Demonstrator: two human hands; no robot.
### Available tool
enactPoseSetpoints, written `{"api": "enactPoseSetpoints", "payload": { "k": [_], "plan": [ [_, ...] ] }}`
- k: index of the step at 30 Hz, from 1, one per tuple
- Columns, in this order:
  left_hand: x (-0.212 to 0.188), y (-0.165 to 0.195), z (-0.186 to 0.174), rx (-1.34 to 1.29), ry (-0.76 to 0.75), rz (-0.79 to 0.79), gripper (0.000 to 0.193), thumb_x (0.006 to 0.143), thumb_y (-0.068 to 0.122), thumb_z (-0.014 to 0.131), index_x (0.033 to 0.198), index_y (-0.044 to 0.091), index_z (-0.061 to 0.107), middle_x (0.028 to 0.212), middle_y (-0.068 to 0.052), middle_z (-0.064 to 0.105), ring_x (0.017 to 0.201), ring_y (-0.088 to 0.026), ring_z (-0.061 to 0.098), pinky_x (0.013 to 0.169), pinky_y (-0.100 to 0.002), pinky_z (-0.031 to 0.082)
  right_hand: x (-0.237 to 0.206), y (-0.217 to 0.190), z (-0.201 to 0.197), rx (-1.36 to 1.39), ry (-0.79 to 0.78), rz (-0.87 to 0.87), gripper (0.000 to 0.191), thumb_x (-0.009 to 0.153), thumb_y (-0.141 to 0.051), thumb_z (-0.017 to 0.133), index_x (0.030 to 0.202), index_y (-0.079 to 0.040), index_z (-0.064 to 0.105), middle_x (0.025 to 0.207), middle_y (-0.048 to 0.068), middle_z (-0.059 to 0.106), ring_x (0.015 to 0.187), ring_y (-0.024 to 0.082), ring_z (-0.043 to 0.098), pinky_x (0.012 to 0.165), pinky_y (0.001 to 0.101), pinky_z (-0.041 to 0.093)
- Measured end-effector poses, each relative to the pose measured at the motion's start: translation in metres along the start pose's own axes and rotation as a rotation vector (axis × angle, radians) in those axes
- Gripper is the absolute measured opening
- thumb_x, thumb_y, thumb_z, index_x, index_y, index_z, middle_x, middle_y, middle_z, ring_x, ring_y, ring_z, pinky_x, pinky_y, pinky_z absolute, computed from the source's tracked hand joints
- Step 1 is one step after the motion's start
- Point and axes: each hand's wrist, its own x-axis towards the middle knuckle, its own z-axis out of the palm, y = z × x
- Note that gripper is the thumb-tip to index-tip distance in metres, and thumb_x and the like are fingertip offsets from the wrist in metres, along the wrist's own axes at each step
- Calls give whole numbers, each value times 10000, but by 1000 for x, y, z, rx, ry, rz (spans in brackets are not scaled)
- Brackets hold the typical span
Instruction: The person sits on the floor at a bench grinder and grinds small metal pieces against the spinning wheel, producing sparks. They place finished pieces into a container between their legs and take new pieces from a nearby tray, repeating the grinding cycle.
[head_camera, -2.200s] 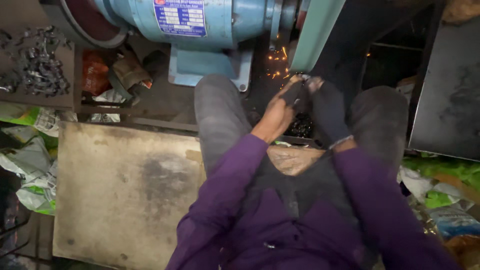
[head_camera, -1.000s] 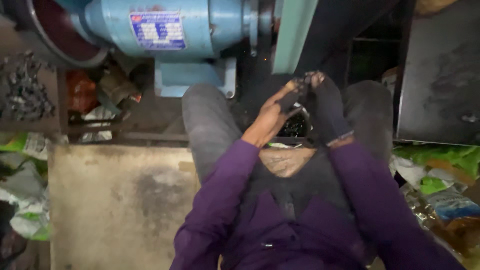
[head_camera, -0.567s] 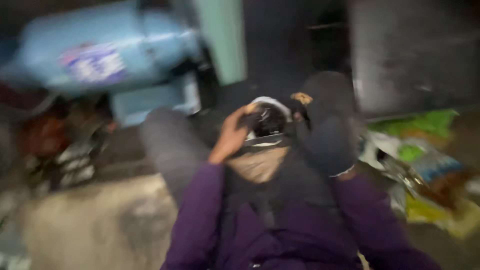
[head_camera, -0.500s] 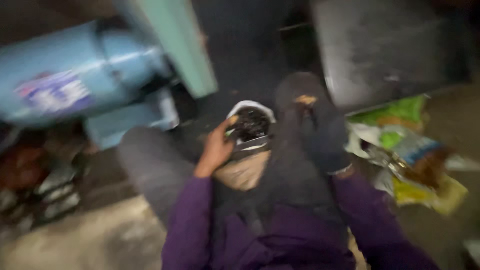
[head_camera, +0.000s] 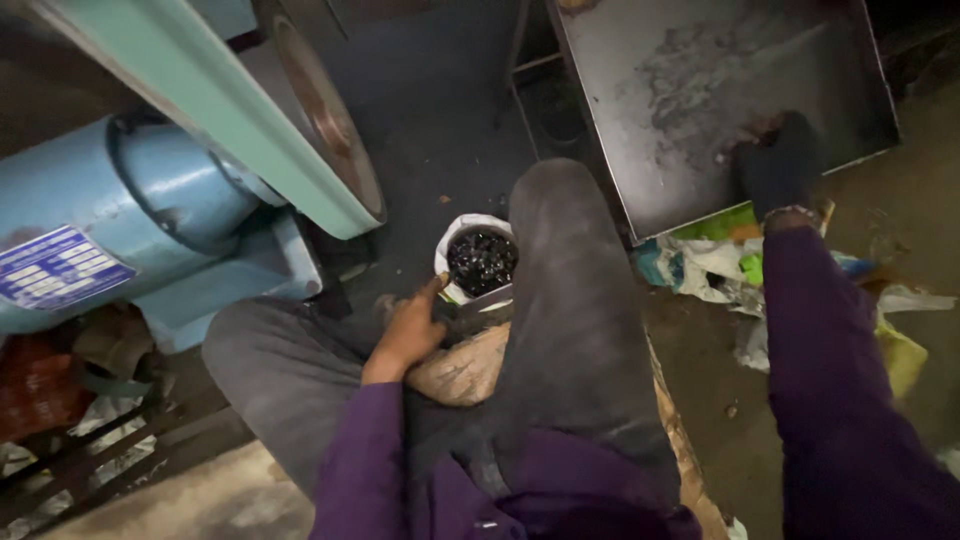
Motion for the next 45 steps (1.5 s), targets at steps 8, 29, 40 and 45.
{"api": "enactPoseSetpoints", "payload": {
  "k": [8,29,40,45],
  "plan": [
    [5,37,-16,-738,320,164,440,963,67,631,1400,29,594,1252,-104,722,1149,-229,656,1005,-347,514,-88,-180,94,0,-130,-643,230,977,-103,671,1180,7,667,1088,142,701,1000,256,687,874,380,528],
    [-5,6,-29,-1438,554,-37,294,973,82,527,1235,68,660,994,41,718,878,-86,685,713,-279,587,-192,-225,288,811,-1069,621,179,1010,-250,593,1051,-83,644,881,-10,651,722,110,630,621,282,533],
    [27,-22,-8,-1197,611,80,407,834,-87,451,1185,-53,655,973,-52,704,871,-129,655,755,-271,515,-174,-224,295,737,-1145,368,226,1018,-229,633,1099,-18,649,863,30,673,727,125,654,646,296,552],
    [13,-2,-27,-1226,672,159,357,929,-14,543,1268,-36,652,1081,-35,709,940,-105,628,842,-240,497,-192,-234,279,285,-763,-331,302,993,-205,695,1202,9,659,1055,80,727,947,130,667,821,305,545]
  ]
}}
